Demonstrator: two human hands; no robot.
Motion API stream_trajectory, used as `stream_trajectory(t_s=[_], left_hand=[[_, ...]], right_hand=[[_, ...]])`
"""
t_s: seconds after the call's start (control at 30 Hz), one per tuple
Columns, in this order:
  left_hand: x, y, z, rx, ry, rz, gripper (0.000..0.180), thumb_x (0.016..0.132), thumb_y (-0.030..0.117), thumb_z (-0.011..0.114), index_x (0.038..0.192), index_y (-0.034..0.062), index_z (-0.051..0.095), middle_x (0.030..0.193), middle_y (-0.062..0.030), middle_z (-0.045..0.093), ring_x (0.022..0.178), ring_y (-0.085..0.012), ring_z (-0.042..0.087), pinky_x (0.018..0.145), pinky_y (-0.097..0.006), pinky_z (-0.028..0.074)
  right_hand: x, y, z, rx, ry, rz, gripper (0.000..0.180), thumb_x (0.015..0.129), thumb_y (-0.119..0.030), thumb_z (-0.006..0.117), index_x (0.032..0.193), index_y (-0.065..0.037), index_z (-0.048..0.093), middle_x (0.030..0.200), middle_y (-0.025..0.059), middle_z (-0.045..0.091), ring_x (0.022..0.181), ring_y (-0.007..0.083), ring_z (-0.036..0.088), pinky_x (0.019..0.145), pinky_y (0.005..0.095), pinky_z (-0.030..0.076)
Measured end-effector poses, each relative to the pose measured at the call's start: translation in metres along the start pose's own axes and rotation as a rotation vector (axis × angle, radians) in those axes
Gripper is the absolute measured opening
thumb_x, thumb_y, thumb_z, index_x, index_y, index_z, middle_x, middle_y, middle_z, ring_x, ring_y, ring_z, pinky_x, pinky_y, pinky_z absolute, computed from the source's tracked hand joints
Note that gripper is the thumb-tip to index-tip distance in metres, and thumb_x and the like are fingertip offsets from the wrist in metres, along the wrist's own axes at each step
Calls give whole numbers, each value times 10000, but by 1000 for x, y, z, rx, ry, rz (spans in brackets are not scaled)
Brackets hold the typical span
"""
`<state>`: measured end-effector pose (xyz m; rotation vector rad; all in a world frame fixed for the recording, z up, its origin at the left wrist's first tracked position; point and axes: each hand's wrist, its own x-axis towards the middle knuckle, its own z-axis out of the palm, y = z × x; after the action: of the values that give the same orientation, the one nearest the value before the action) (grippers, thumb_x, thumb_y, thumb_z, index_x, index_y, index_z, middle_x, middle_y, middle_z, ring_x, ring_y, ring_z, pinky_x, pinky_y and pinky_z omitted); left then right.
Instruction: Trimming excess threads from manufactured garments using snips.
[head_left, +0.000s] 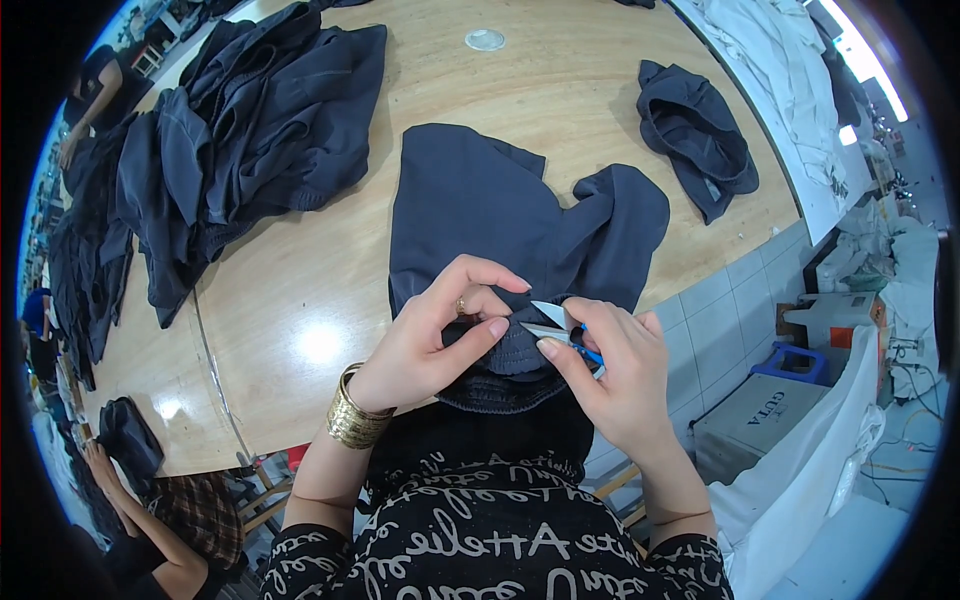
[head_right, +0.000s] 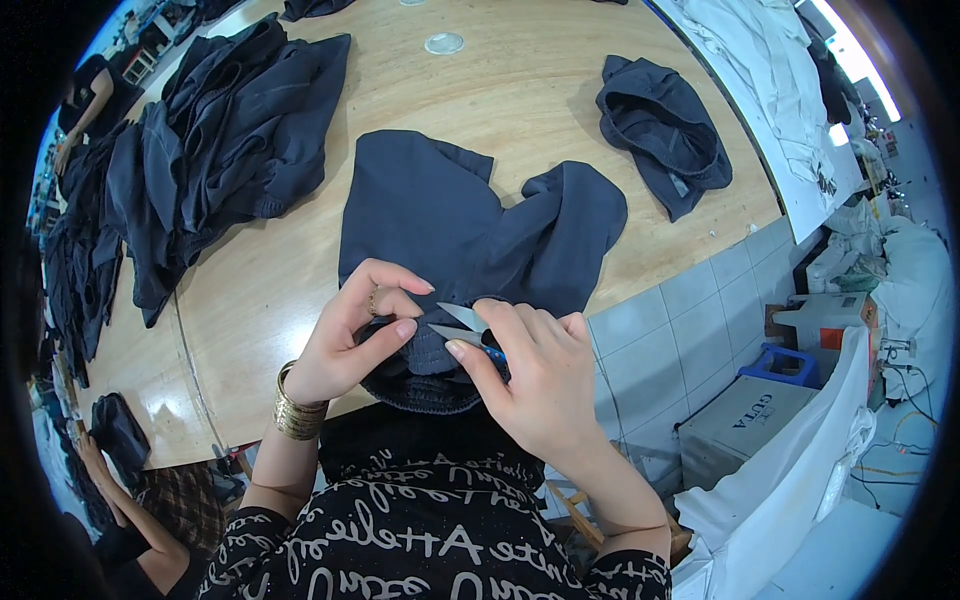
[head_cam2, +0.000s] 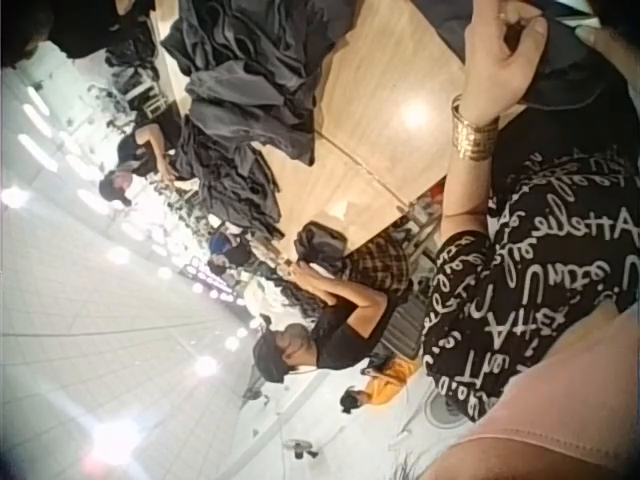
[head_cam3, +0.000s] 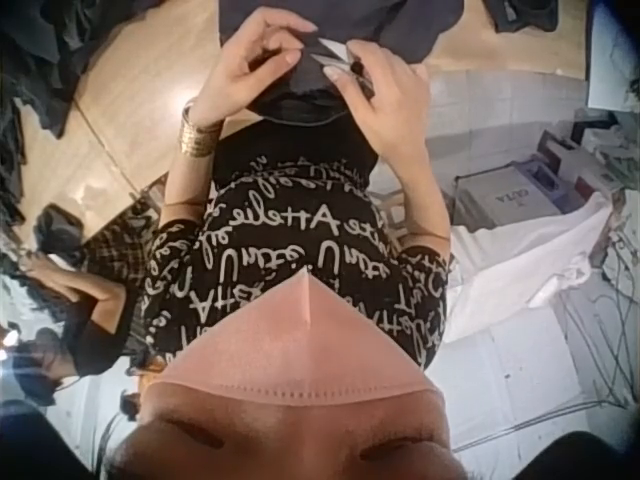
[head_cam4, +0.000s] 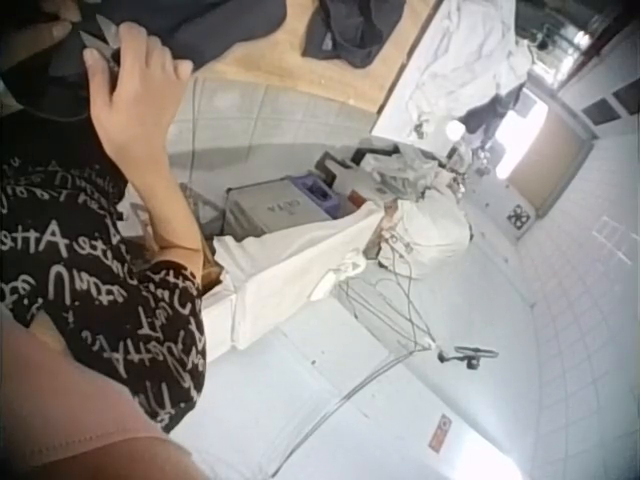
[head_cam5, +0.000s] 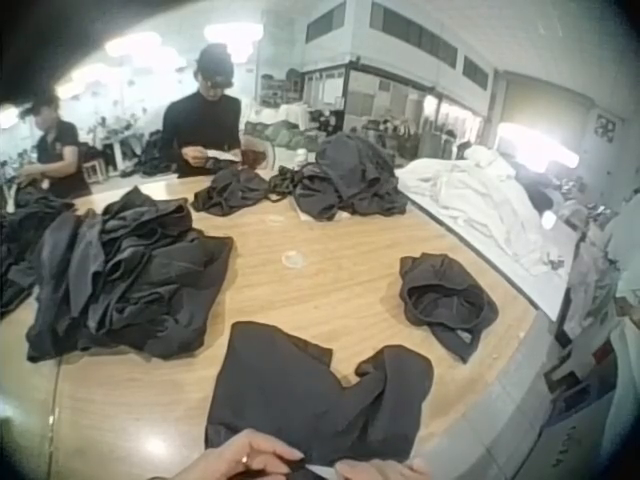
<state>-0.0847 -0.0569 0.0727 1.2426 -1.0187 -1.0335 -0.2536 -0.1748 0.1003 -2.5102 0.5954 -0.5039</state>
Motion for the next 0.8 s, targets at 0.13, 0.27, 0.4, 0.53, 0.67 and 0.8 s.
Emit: stream_trajectory(t_s=[0.13, 0.27, 0.4, 0.53, 0.67, 0.8], left_hand=[[1, 1, 1, -4, -4, 0, 307, 888, -19, 508, 1185, 42, 458, 785, 10, 560, 755, -47, 522, 750, -217, 407], [1, 1, 1, -2, -8, 6, 308, 889, -17, 510, 1187, 41, 458, 785, 10, 560, 759, -46, 522, 752, -217, 408], [1, 1, 1, -8, -13, -5, 308, 892, -17, 508, 1190, 39, 455, 796, 11, 559, 766, -43, 521, 753, -215, 408], [2, 1, 1, -35, -24, -19, 304, 899, -13, 507, 1193, 38, 452, 805, 14, 555, 770, -39, 519, 755, -212, 406], [2, 3, 1, -22, -26, -29, 303, 900, -10, 509, 1194, 38, 451, 803, 15, 550, 769, -38, 517, 755, -208, 403], [3, 2, 0, -57, -45, -41, 306, 901, -9, 509, 1197, 37, 445, 800, 19, 544, 768, -35, 510, 755, -203, 396]], right_hand=[[0, -1, -2, -12, -8, -12, 259, 778, -226, 702, 953, -66, 599, 745, 20, 599, 631, 165, 540, 628, 305, 299], [0, -1, -5, -28, -19, -11, 259, 778, -230, 702, 952, -67, 601, 745, 16, 599, 632, 159, 540, 630, 304, 299], [0, 0, -4, -29, -13, -18, 253, 781, -231, 699, 949, -68, 601, 743, 13, 599, 635, 156, 541, 631, 304, 298], [1, -1, -4, -20, -13, -22, 241, 783, -228, 697, 941, -73, 602, 746, 7, 602, 633, 153, 541, 632, 304, 296], [2, 0, -4, -9, -14, -28, 236, 781, -228, 697, 934, -77, 602, 753, 4, 608, 633, 152, 543, 632, 305, 294], [2, 0, -5, 117, -56, 30, 237, 788, -225, 700, 947, -75, 607, 750, -3, 602, 632, 130, 535, 638, 290, 306]])
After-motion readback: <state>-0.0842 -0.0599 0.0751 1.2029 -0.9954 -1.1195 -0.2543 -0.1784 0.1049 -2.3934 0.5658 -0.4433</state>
